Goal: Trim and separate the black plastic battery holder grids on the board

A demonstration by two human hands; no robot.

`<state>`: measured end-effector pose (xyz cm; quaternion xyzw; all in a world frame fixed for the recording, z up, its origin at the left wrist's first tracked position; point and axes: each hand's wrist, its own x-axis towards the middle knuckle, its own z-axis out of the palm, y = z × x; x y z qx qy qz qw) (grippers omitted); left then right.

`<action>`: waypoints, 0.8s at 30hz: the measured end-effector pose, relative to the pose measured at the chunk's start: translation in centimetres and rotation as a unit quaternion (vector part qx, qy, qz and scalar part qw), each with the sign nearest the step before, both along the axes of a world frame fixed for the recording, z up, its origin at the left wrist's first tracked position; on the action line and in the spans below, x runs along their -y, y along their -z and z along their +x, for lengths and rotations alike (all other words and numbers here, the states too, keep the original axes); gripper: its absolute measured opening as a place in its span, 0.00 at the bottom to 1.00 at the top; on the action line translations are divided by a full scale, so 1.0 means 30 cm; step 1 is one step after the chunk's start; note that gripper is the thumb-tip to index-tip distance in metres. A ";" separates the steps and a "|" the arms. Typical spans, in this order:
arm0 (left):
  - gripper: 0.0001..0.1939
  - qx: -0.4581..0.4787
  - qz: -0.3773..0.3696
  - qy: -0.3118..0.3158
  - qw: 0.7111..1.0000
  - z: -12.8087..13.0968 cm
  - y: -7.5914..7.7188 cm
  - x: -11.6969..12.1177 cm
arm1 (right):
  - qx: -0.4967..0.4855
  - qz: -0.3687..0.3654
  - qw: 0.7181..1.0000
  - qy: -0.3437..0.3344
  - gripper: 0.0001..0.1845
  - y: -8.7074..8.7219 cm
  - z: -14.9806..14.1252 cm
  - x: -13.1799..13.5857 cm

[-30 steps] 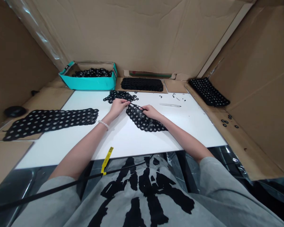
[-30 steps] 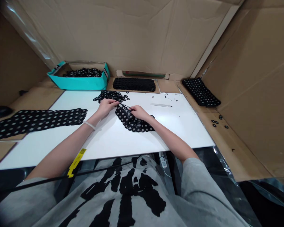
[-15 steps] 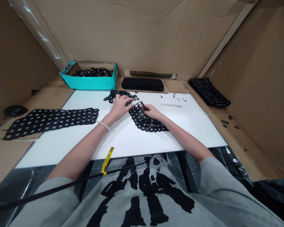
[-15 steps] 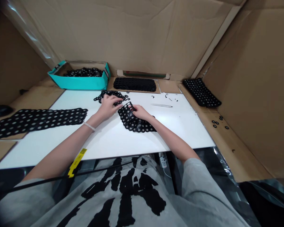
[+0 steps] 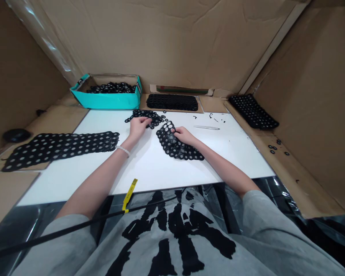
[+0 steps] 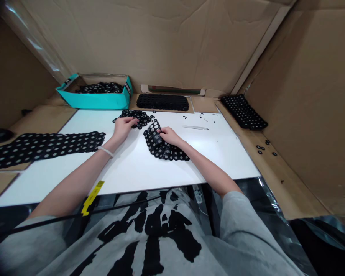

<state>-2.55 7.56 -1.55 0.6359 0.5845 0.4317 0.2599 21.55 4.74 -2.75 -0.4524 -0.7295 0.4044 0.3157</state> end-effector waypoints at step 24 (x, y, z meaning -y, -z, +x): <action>0.24 -0.243 0.134 0.146 0.950 0.054 -0.081 0.088 | 0.051 -0.022 0.998 -0.010 0.15 -0.056 -0.003 0.024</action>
